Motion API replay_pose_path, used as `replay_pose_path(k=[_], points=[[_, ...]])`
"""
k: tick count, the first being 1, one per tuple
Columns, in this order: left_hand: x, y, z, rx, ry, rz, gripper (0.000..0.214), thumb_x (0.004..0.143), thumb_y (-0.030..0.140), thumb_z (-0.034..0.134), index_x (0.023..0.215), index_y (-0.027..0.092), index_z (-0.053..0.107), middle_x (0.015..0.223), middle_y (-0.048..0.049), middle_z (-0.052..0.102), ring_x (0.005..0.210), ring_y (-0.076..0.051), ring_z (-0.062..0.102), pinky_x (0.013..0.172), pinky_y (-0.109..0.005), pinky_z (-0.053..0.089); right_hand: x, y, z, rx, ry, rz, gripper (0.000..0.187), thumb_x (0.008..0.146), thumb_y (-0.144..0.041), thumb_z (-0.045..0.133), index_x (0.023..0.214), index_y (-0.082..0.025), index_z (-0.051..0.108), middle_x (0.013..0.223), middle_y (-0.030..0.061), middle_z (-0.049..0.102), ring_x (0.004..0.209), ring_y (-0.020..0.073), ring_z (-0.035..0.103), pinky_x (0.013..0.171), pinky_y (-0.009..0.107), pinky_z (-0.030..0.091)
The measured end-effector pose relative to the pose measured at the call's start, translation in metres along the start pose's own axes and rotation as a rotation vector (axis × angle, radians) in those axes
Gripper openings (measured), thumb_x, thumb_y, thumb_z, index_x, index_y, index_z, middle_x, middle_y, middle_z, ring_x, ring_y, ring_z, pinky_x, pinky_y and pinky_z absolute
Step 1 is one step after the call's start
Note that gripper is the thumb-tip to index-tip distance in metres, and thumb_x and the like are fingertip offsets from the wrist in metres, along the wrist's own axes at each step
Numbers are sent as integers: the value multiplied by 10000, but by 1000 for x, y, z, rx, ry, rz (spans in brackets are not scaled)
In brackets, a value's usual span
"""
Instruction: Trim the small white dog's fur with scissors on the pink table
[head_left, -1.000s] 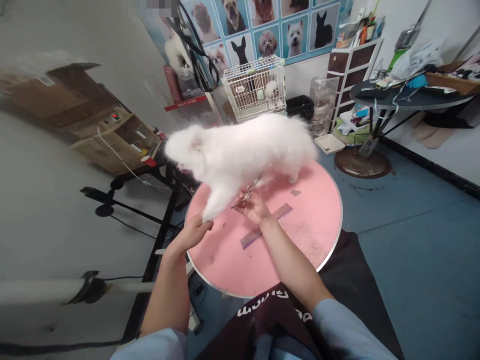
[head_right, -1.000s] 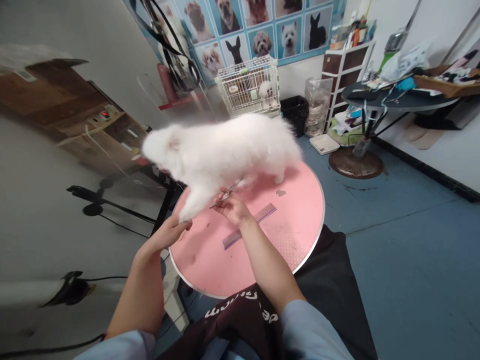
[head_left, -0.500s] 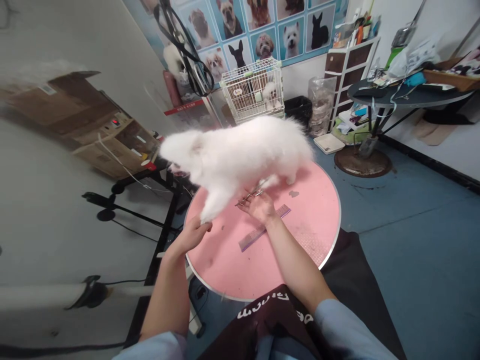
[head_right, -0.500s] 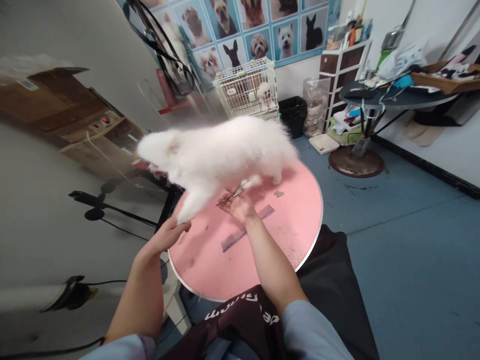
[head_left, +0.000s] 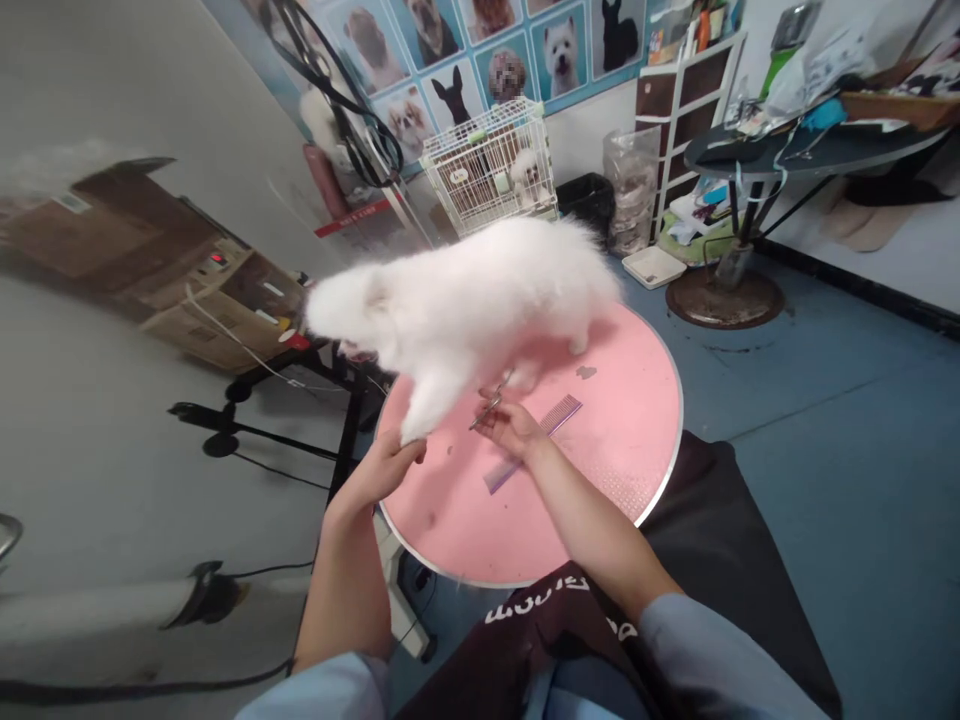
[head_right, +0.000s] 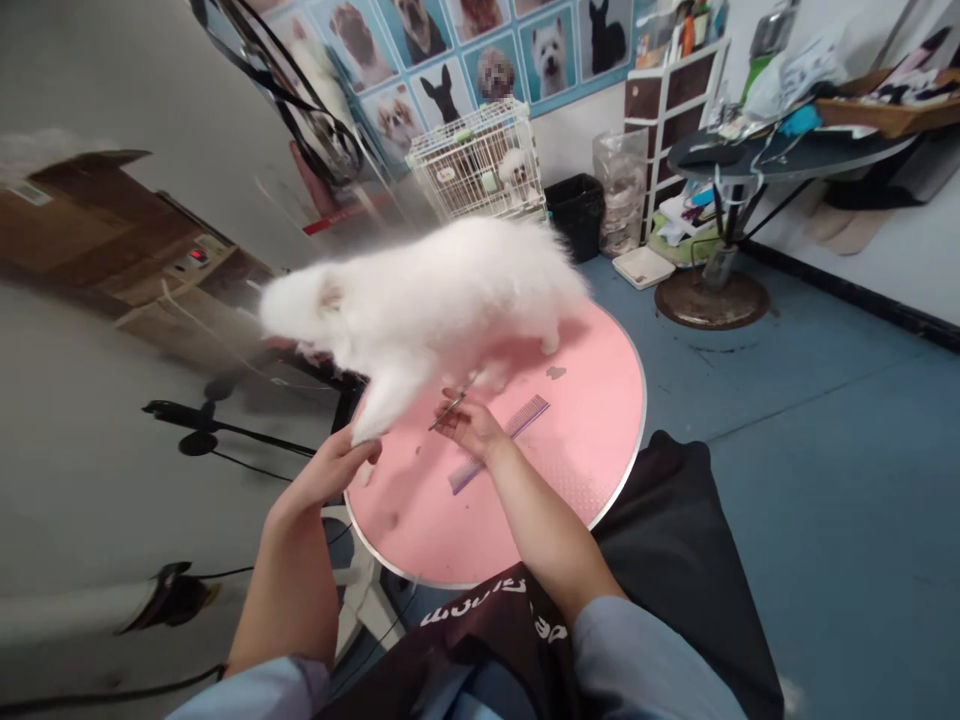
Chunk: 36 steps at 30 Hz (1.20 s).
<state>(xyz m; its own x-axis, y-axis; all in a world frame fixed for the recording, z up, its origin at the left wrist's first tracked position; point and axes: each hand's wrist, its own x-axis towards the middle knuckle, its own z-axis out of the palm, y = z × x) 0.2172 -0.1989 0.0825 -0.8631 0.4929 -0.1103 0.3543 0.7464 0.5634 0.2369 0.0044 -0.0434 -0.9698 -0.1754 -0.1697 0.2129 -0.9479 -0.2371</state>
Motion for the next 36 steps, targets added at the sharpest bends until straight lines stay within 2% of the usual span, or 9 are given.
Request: replay_pose_path(k=[3, 5, 10, 14, 19, 24, 28, 32, 36], points=[[-4, 11, -9, 37, -29, -11, 404, 749, 563, 494, 586, 193, 504, 582, -20, 526, 579, -154, 484, 544, -258, 408, -3, 28, 7, -6, -152, 115, 269, 820, -329, 732, 1024, -188, 629, 824, 26, 728, 834, 220, 723, 810, 391, 563], [-7, 19, -16, 62, -24, 11, 461, 758, 610, 485, 561, 194, 499, 571, -29, 544, 576, -154, 498, 553, -259, 421, -1, 41, 13, -31, -206, 101, 308, 780, -303, 791, 1012, -205, 613, 824, 8, 721, 819, 213, 721, 809, 390, 561], [-11, 33, -27, 80, 71, 49, 474, 775, 632, 471, 613, 190, 524, 530, -19, 521, 528, -142, 474, 541, -266, 410, 7, 56, 25, -19, -104, -49, 382, 720, -186, 833, 1013, -231, 592, 763, -43, 690, 757, 178, 708, 766, 352, 558], [-12, 37, -31, 79, 122, 78, 432, 787, 594, 457, 619, 197, 498, 513, -17, 506, 523, -143, 481, 537, -266, 401, 16, 49, 32, 7, -170, -33, 220, 801, -276, 775, 924, -218, 602, 788, -14, 703, 789, 177, 713, 795, 336, 553], [-11, 36, -31, 73, 141, 108, 438, 808, 576, 455, 606, 190, 501, 527, -20, 506, 528, -135, 467, 558, -269, 402, 21, 41, 32, -51, -77, -147, 345, 723, -138, 809, 964, -240, 583, 698, -76, 648, 682, 146, 682, 726, 307, 556], [-10, 34, -28, 54, 150, 89, 428, 817, 577, 459, 634, 191, 500, 529, -18, 509, 539, -141, 476, 542, -265, 396, 23, 31, 32, -28, -119, -155, 208, 782, -197, 755, 885, -231, 577, 743, -32, 693, 744, 159, 693, 747, 306, 566], [-11, 34, -28, 50, 164, 81, 440, 813, 586, 461, 676, 176, 544, 519, 0, 497, 510, -130, 450, 534, -266, 380, 23, 24, 32, -31, -62, -203, 326, 699, -115, 792, 902, -240, 570, 704, -67, 665, 696, 158, 681, 711, 305, 562], [-11, 34, -28, 39, 176, 72, 461, 806, 604, 460, 684, 171, 559, 524, 1, 501, 512, -129, 449, 538, -267, 376, 21, 19, 28, 3, -120, -174, 277, 739, -194, 789, 918, -243, 584, 761, -46, 695, 759, 164, 701, 772, 321, 571], [-10, 35, -28, 15, 178, 59, 465, 789, 621, 460, 697, 176, 561, 521, 3, 497, 506, -130, 441, 529, -269, 380, 21, 15, 22, -73, -91, -191, 330, 705, -107, 780, 933, -253, 591, 699, -81, 645, 683, 140, 667, 723, 299, 559]])
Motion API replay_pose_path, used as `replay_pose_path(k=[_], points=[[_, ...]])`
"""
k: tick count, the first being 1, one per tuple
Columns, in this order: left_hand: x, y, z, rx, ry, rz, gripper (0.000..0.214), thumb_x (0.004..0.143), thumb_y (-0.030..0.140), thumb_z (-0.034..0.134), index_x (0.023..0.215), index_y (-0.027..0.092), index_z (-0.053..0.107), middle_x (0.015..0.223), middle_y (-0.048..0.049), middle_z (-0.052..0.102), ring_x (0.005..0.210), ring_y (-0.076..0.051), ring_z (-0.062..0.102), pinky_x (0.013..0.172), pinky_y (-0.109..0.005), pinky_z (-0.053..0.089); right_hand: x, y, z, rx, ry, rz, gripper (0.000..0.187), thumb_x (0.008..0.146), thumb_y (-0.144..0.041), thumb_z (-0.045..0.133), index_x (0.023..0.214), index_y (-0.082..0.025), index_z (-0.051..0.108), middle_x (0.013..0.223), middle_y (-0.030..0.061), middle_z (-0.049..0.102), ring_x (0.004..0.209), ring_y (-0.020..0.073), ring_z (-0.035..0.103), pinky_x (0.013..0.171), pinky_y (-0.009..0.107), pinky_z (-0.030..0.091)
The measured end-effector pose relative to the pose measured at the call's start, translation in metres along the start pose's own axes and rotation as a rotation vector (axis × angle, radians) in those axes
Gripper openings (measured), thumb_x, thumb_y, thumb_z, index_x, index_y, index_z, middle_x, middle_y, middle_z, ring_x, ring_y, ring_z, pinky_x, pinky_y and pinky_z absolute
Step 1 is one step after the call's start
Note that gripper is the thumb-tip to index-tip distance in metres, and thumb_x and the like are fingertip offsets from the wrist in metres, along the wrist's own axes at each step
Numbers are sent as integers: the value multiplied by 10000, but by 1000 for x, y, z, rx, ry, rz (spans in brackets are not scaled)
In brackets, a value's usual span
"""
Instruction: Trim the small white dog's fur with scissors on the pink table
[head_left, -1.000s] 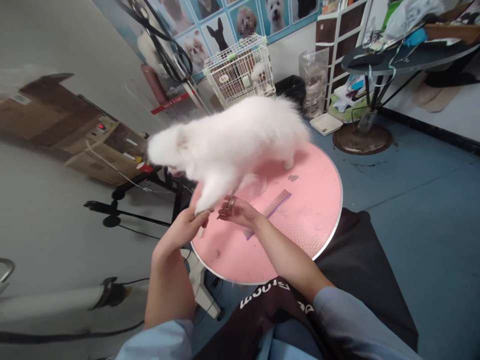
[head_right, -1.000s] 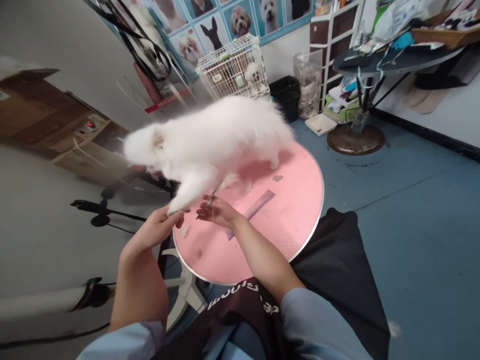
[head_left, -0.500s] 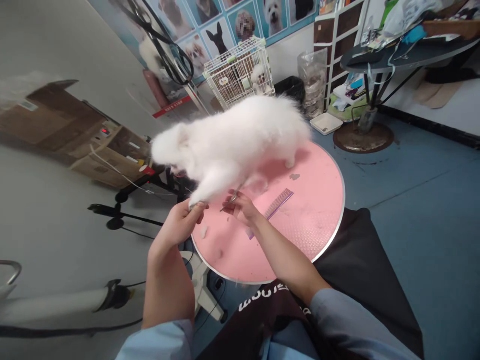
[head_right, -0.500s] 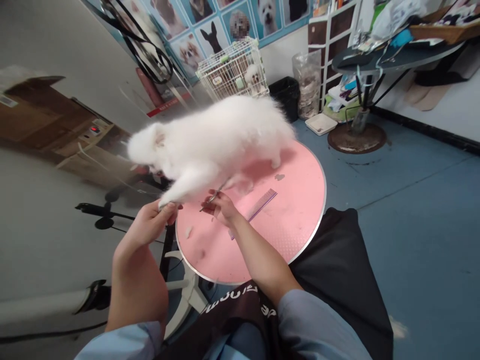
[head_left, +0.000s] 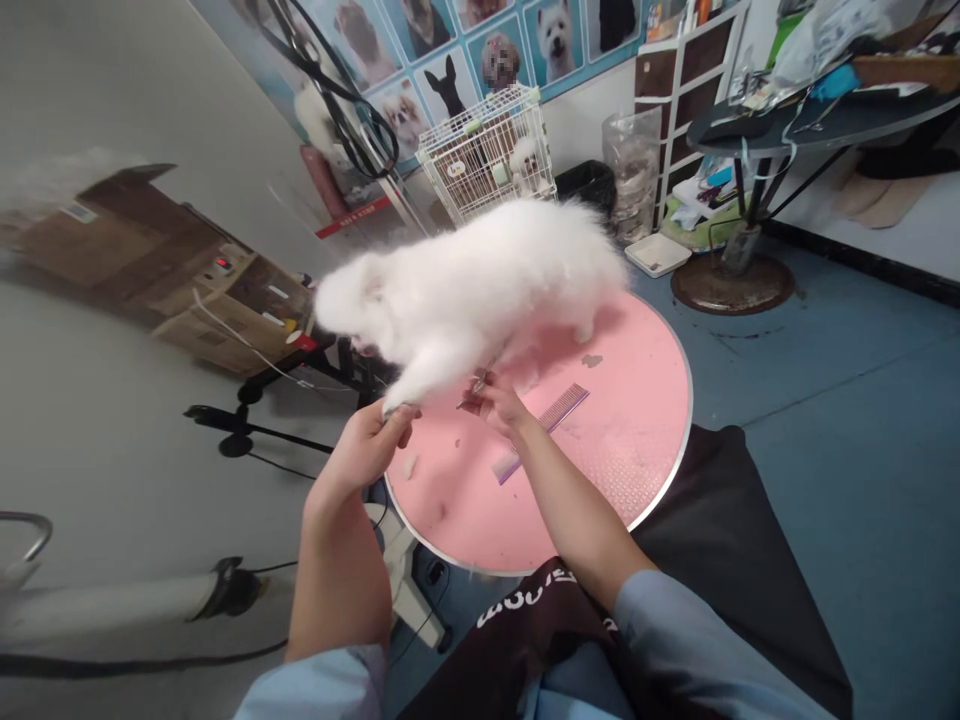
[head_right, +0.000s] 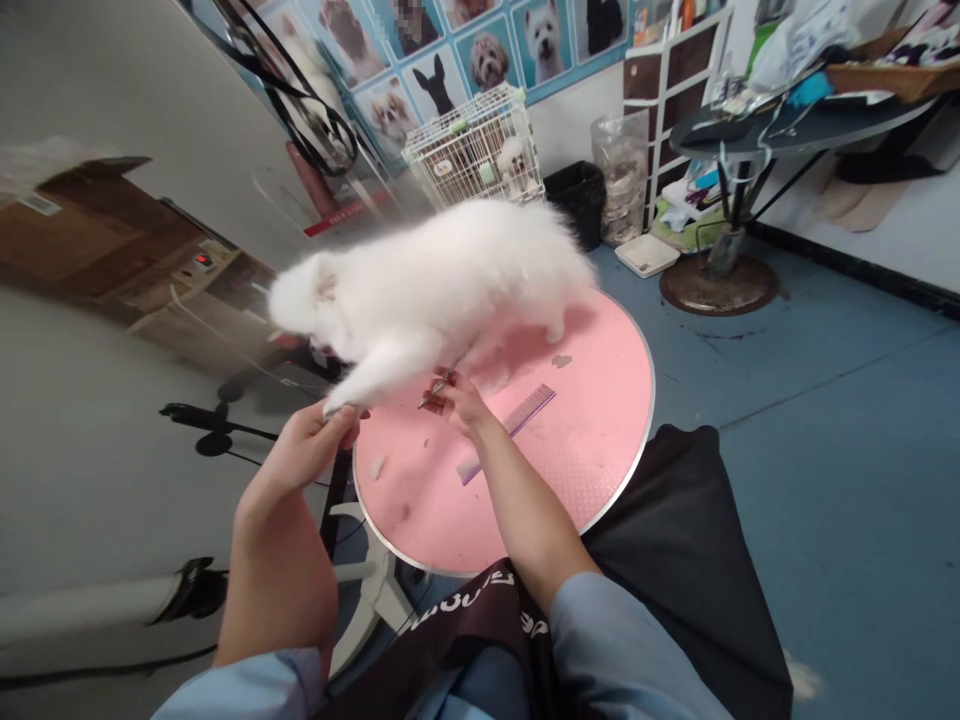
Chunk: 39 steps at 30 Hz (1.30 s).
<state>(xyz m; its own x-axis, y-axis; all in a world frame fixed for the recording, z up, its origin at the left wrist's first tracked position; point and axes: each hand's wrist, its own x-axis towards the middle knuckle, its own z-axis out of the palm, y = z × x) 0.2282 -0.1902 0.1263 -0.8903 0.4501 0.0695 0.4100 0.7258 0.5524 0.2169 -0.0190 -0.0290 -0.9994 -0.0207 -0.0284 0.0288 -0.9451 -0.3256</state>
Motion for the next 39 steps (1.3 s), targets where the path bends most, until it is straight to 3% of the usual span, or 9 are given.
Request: replay_pose_path(k=[6, 11, 15, 19, 24, 29, 34, 39], points=[[2, 0, 2, -2, 12, -16, 453, 778, 619, 471, 668, 187, 551, 534, -10, 514, 520, -138, 457, 514, -268, 383, -1, -17, -10, 54, -62, 23, 302, 725, -212, 777, 987, -232, 628, 789, -28, 688, 767, 162, 677, 780, 327, 569], [5, -1, 2, 1, 26, -2, 446, 779, 609, 482, 659, 186, 557, 519, -8, 516, 515, -140, 467, 522, -265, 395, -1, -22, -18, -37, -33, -38, 402, 686, -131, 767, 1046, -246, 631, 738, -65, 647, 685, 137, 630, 737, 310, 554], [6, -3, 3, -4, 41, 11, 428, 782, 587, 492, 614, 195, 528, 537, -24, 534, 536, -145, 487, 529, -265, 403, 2, -25, -22, 28, -28, -18, 329, 723, -248, 772, 1018, -247, 626, 787, -35, 683, 783, 165, 672, 788, 331, 559], [8, -6, 3, -22, 44, 10, 406, 784, 570, 502, 629, 196, 525, 540, -20, 525, 526, -138, 462, 508, -259, 379, 3, -25, -24, -41, -19, -47, 405, 670, -157, 786, 1029, -255, 624, 728, -68, 650, 690, 139, 643, 716, 296, 551], [10, -5, 3, -14, 56, 10, 417, 779, 560, 498, 557, 208, 472, 559, -35, 539, 535, -133, 459, 535, -261, 391, 4, -20, -19, 34, -57, -15, 339, 712, -240, 784, 1010, -242, 622, 809, -23, 700, 799, 171, 683, 772, 326, 570], [11, -1, 2, -23, 81, 24, 425, 763, 561, 493, 520, 213, 464, 565, -48, 551, 581, -149, 498, 583, -268, 411, 4, -10, -12, -14, -23, -34, 417, 680, -130, 777, 1049, -243, 618, 750, -60, 656, 703, 142, 647, 727, 306, 557], [11, 0, 3, -12, 93, 16, 449, 754, 564, 485, 481, 209, 466, 590, -60, 578, 595, -150, 510, 596, -269, 419, 6, -8, -10, 36, -27, 18, 356, 713, -194, 776, 1017, -246, 599, 797, -32, 695, 771, 168, 683, 776, 333, 559], [11, 1, 3, -3, 105, 13, 438, 750, 546, 484, 476, 205, 474, 562, -55, 565, 557, -144, 495, 561, -264, 410, 3, 20, -1, -52, 31, 55, 451, 653, -175, 811, 1033, -246, 577, 725, -69, 660, 703, 153, 681, 718, 311, 546]])
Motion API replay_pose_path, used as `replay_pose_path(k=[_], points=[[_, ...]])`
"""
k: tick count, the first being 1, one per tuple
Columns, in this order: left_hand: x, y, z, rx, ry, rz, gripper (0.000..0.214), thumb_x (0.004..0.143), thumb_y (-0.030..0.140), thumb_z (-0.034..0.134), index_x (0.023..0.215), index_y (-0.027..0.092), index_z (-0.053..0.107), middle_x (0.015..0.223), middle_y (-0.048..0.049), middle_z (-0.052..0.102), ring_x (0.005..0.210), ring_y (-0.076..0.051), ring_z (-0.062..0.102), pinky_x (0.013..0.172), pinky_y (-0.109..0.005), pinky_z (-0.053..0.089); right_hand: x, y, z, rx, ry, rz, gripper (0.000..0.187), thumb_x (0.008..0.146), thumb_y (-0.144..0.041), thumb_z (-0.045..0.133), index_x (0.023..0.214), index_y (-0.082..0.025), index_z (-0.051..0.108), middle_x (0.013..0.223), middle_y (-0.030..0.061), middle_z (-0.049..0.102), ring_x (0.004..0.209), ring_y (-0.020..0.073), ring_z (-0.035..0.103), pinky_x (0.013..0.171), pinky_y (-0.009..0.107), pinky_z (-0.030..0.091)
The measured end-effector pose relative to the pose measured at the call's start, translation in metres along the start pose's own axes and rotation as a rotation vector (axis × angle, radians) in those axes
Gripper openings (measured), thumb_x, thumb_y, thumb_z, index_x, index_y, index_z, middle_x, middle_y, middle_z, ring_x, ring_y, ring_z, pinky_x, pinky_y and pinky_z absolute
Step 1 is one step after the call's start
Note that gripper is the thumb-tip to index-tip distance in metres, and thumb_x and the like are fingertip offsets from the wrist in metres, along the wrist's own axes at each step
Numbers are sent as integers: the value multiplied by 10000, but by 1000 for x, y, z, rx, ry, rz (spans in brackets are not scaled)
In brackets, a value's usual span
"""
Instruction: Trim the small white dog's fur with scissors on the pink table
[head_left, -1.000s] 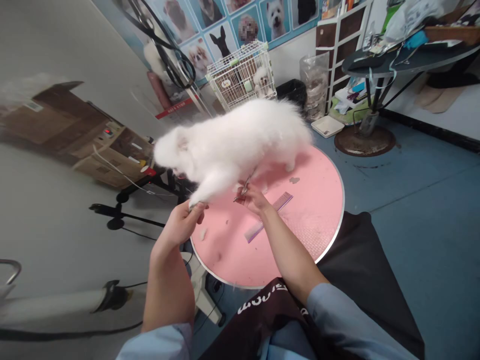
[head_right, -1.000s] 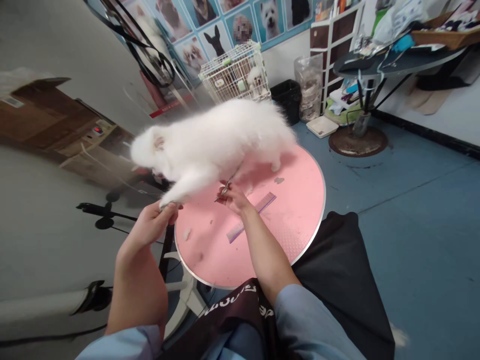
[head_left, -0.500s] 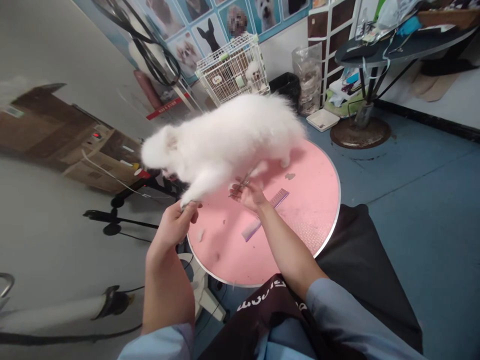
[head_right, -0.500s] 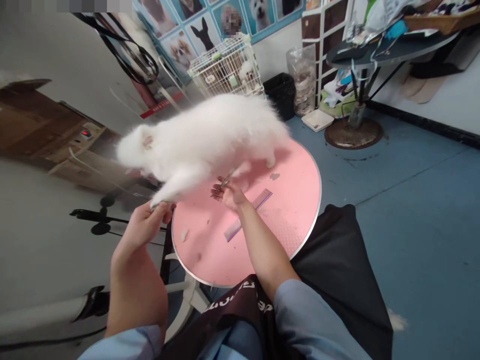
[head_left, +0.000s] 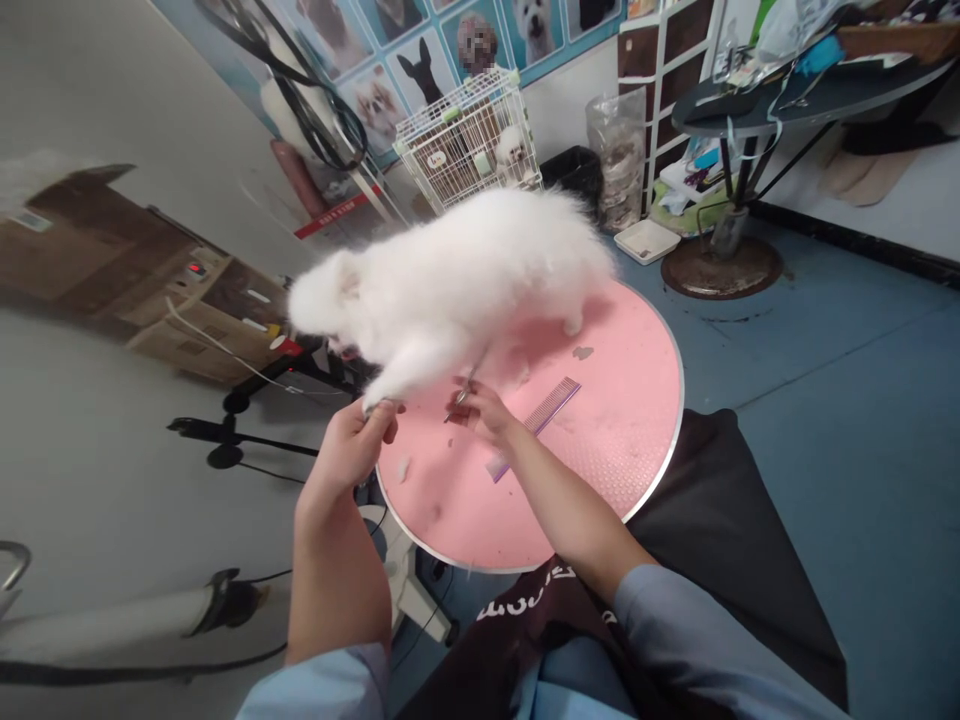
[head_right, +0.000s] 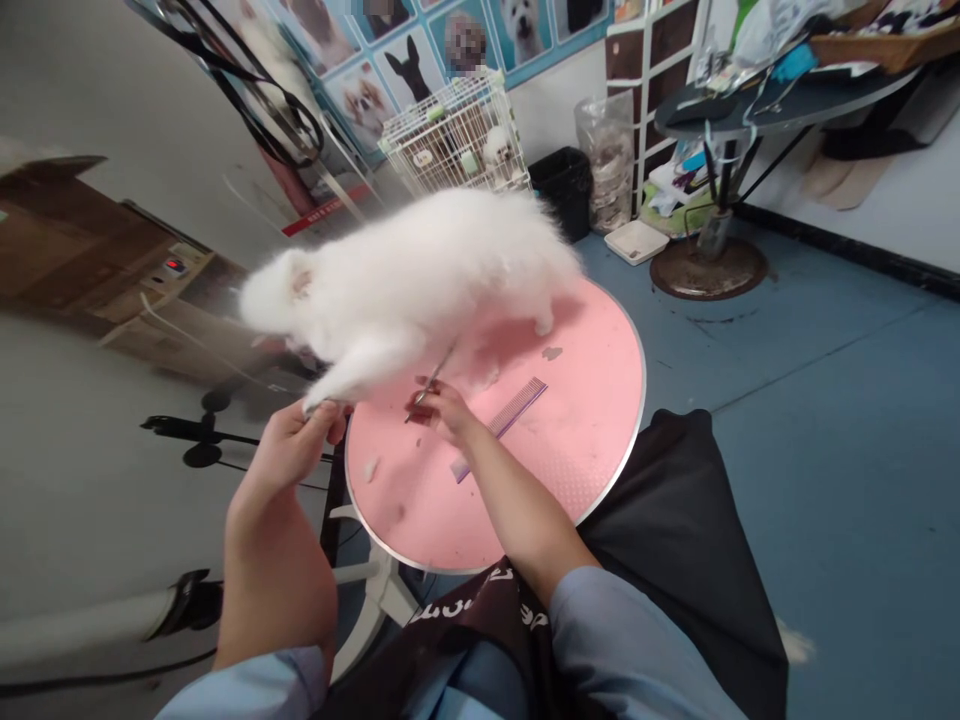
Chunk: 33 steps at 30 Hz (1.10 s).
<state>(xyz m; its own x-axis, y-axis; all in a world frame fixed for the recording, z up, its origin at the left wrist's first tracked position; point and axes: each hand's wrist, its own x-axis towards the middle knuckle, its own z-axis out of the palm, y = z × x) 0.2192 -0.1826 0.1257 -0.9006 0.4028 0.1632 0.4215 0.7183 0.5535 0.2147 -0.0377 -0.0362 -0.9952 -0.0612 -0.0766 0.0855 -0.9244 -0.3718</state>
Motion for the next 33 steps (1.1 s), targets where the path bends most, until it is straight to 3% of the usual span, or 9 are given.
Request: replay_pose_path(k=[4, 8, 10, 14, 19, 24, 29, 33], points=[[1, 6, -3, 17, 0, 21, 422, 767, 517, 489, 489, 199, 481, 527, -46, 546, 524, -137, 485, 560, -268, 408, 2, 32, 14, -27, -10, 69, 396, 669, -287, 827, 964, -248, 566, 736, -53, 672, 711, 155, 700, 718, 305, 538], [6, 18, -5, -1, 19, 39, 395, 807, 491, 478, 564, 186, 536, 505, -28, 519, 493, -128, 468, 541, -264, 388, 7, 56, 24, -100, 129, 11, 449, 596, -242, 850, 872, -258, 495, 688, -93, 628, 683, 140, 676, 706, 285, 522], [8, 24, -6, -23, 39, 37, 373, 821, 469, 479, 591, 183, 542, 491, -18, 499, 484, -124, 460, 538, -259, 388, 10, 62, 29, -107, 139, -33, 408, 609, -269, 829, 820, -251, 481, 688, -87, 624, 706, 138, 664, 717, 281, 513], [11, 35, -4, -54, 50, 8, 338, 838, 425, 488, 613, 179, 544, 500, -18, 494, 480, -119, 449, 498, -243, 370, 22, 60, 43, -283, 5, -196, 286, 640, -283, 783, 692, -221, 508, 648, -65, 593, 726, 131, 601, 735, 260, 475], [9, 41, -3, -79, 52, 9, 327, 857, 391, 490, 620, 173, 547, 478, -6, 464, 460, -110, 435, 476, -226, 366, 20, 67, 54, -328, 125, -248, 264, 605, -253, 742, 656, -230, 484, 585, -70, 562, 626, 126, 533, 638, 259, 438], [4, 39, -4, -72, 58, 31, 365, 864, 399, 489, 578, 173, 511, 494, -22, 487, 471, -109, 438, 480, -226, 362, 14, 65, 60, -349, -64, -369, 235, 633, -329, 739, 646, -216, 534, 643, -42, 603, 717, 147, 570, 691, 265, 457], [2, 34, -7, -104, 58, 15, 332, 858, 412, 495, 634, 174, 552, 477, -6, 457, 464, -112, 420, 476, -231, 352, 14, 64, 63, -321, 156, -351, 243, 603, -288, 729, 684, -239, 505, 639, -55, 584, 710, 154, 578, 701, 283, 489], [1, 32, -8, -78, 65, 34, 403, 870, 420, 486, 545, 181, 482, 495, -26, 488, 480, -108, 430, 489, -236, 357, 13, 61, 68, -328, 93, -423, 230, 649, -383, 720, 714, -237, 554, 723, -17, 630, 826, 191, 611, 786, 321, 513]])
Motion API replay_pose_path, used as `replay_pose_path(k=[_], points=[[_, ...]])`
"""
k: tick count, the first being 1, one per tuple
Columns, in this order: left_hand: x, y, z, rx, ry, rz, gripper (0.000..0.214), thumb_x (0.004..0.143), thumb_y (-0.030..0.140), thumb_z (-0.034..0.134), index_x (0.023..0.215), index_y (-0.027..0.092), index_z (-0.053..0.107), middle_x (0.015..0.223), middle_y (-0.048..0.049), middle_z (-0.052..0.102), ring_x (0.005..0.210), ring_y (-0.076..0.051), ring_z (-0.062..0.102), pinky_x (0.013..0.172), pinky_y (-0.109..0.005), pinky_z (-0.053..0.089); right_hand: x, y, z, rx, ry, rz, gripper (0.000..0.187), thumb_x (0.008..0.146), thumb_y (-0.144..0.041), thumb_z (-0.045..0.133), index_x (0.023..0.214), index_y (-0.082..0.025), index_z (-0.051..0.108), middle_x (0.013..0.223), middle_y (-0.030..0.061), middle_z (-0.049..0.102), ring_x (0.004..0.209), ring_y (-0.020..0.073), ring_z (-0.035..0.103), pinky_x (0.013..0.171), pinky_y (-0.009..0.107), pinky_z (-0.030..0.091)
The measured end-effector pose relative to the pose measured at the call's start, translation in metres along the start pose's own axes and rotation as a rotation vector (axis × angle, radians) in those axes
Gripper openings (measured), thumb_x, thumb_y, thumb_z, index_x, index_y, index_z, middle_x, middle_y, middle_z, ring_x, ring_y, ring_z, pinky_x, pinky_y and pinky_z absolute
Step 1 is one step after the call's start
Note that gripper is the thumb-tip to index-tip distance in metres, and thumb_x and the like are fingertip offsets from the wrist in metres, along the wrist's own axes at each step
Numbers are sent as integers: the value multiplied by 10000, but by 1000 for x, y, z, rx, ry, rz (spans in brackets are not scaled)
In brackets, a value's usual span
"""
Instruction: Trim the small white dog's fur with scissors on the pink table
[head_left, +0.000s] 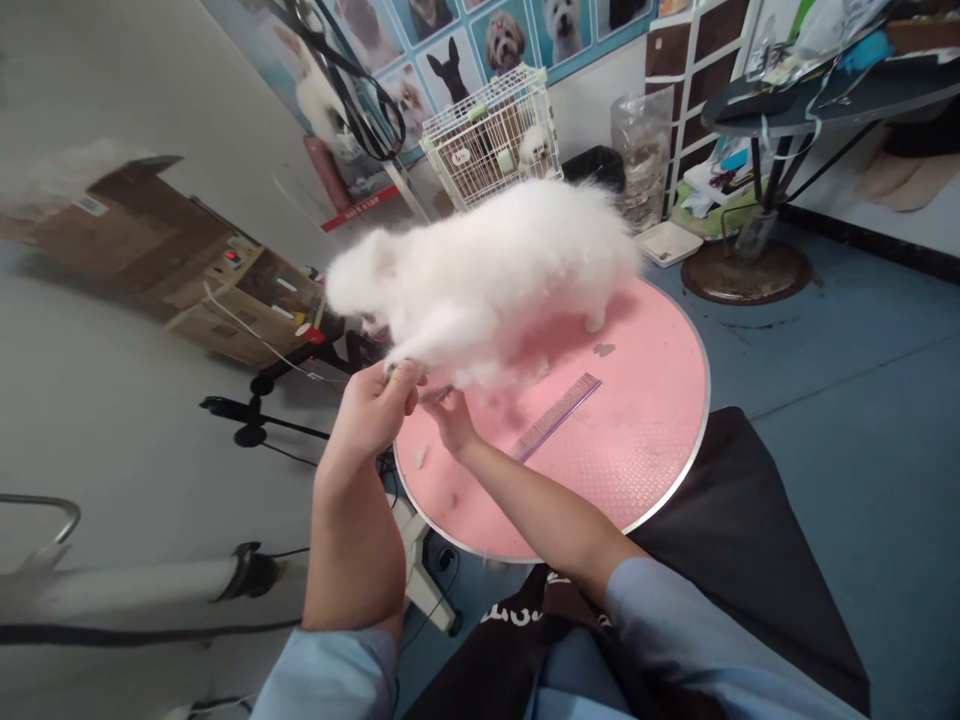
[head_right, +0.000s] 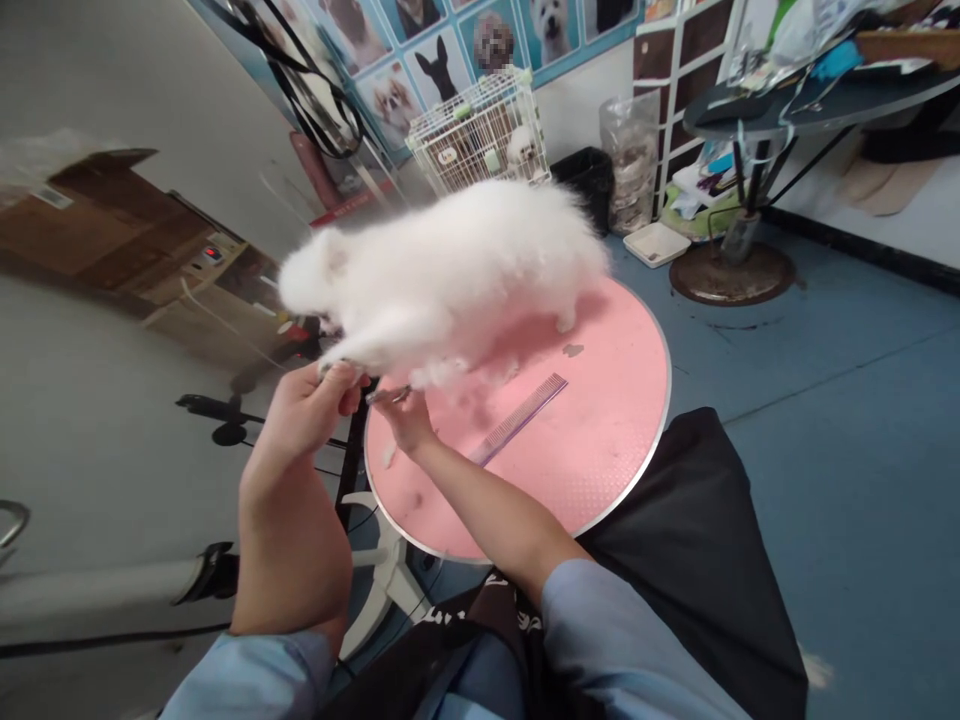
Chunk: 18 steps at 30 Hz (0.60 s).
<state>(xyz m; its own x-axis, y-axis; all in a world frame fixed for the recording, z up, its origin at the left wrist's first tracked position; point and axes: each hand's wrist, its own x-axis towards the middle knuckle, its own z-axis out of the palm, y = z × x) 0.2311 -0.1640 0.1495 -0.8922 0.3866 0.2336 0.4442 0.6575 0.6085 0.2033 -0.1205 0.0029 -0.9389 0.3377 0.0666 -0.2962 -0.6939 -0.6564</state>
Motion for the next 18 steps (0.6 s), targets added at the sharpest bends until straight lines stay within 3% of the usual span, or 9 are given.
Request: replay_pose_path(k=[2, 7, 12, 18], points=[[0, -1, 0, 6, 3, 15, 420, 877, 431, 484, 540, 182, 478, 491, -24, 483, 477, -107, 425, 489, -240, 350, 4, -2, -2, 32, 6, 3, 247, 617, -353, 735, 747, -241, 557, 765, -18, 651, 870, 192, 617, 808, 321, 518], [1, -5, -1, -33, 28, -8, 360, 869, 431, 487, 627, 174, 557, 472, -2, 457, 465, -110, 424, 504, -245, 358, 2, 6, -11, 256, 179, 271, 370, 563, -289, 743, 737, -260, 418, 700, -65, 597, 759, 151, 622, 766, 310, 530], [2, -10, -1, -12, 25, -13, 400, 861, 456, 490, 577, 178, 533, 471, -8, 462, 471, -112, 416, 505, -256, 339, 7, 3, -8, 124, -2, 82, 304, 605, -294, 763, 730, -246, 491, 724, -50, 606, 816, 156, 610, 822, 307, 511], [2, -8, -1, -21, 39, -36, 379, 843, 436, 486, 571, 178, 543, 465, -5, 466, 468, -114, 441, 532, -261, 366, 11, 1, -2, 153, 58, 136, 347, 617, -249, 745, 799, -261, 449, 709, -71, 590, 755, 149, 607, 753, 295, 515]])
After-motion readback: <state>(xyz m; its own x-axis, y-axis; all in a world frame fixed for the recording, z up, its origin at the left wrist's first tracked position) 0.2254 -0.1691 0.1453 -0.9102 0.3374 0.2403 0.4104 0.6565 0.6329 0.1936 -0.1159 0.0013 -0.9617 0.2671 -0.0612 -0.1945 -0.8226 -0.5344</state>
